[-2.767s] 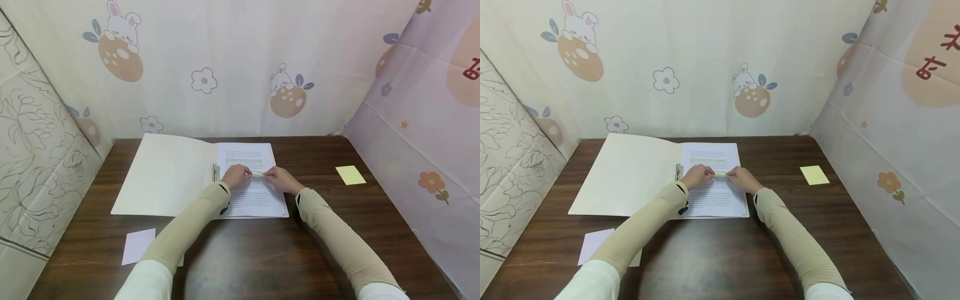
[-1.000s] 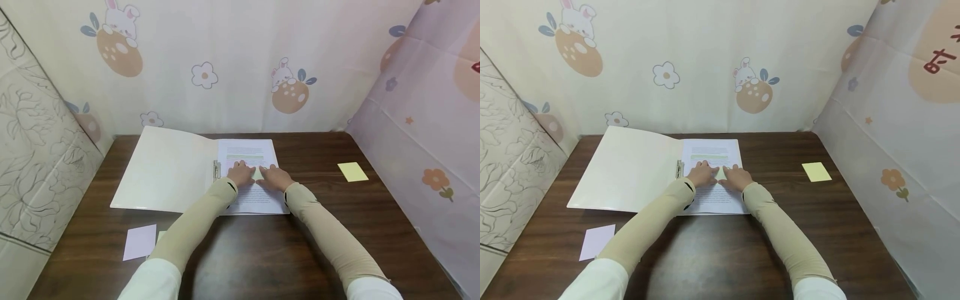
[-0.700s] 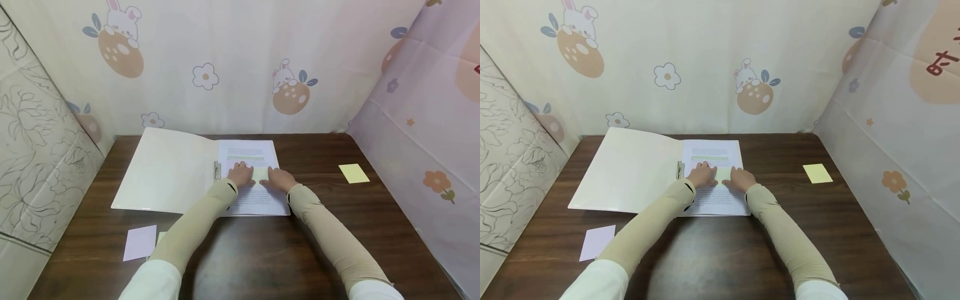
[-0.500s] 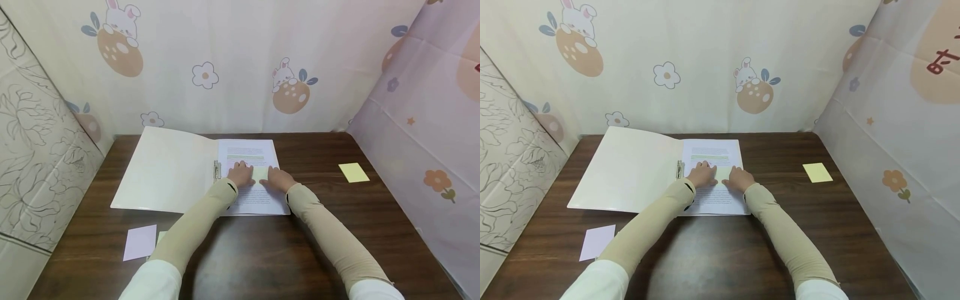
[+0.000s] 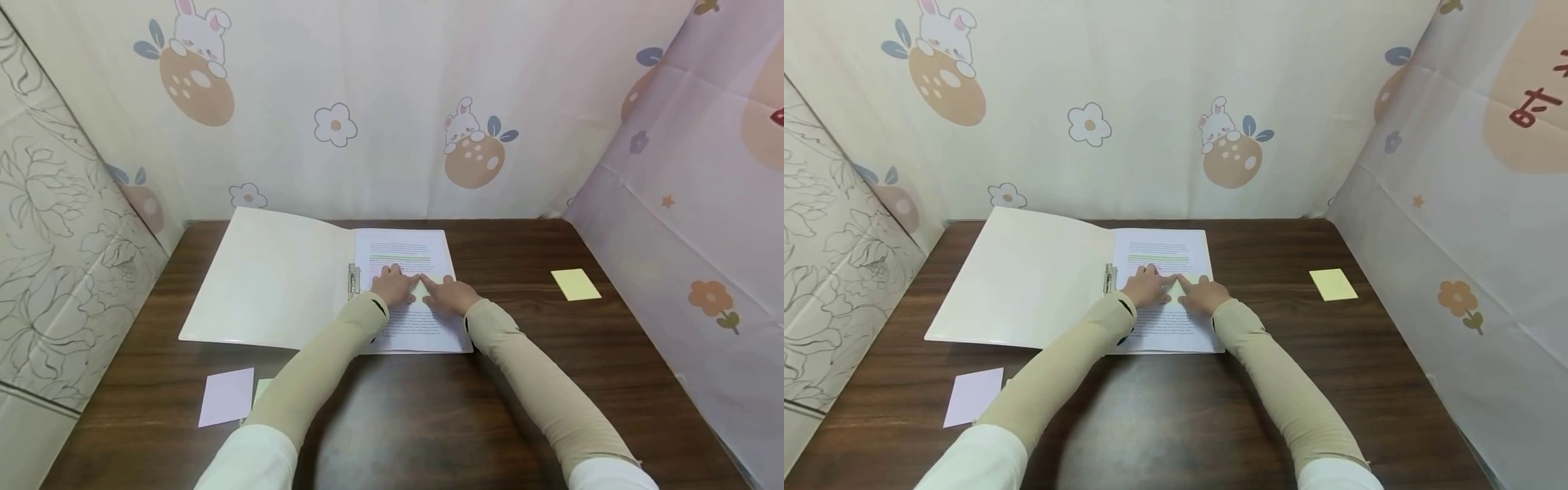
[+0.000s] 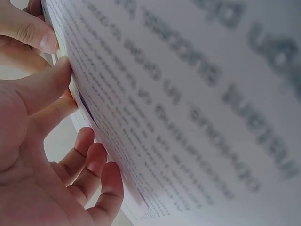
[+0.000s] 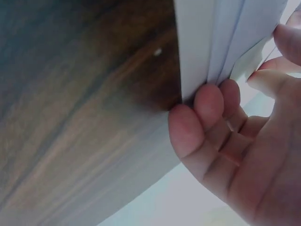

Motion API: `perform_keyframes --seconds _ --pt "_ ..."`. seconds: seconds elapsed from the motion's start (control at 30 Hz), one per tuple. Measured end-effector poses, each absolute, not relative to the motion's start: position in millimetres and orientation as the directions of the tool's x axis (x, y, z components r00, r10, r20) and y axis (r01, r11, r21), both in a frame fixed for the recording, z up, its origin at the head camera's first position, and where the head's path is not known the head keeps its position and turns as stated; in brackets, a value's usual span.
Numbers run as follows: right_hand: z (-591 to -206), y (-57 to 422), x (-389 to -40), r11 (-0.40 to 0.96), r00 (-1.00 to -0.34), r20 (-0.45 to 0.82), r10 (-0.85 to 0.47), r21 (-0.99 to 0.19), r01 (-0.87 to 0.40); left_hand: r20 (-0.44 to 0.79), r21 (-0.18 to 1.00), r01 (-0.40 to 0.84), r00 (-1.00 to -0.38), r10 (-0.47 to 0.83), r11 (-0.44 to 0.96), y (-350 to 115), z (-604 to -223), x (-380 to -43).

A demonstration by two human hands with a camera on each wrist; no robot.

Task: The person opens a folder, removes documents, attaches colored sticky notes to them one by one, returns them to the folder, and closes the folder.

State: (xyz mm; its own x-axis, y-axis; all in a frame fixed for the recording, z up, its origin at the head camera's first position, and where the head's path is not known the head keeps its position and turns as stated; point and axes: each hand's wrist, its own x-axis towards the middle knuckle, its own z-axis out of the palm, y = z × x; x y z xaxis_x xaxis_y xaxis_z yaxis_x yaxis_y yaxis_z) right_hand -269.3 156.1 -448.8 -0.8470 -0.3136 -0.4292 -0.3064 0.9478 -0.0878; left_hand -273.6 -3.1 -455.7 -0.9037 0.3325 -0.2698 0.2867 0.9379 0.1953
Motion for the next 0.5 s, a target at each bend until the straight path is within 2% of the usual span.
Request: perform_keyframes --seconds 0.5 --pt "-452.9 161.0 -272.4 0.965 -0.881 -0.395 -0.261 -0.123 -0.231 -0.269 0.154 0.293 -0.907 0.325 0.944 -0.5 -459.8 -274.0"
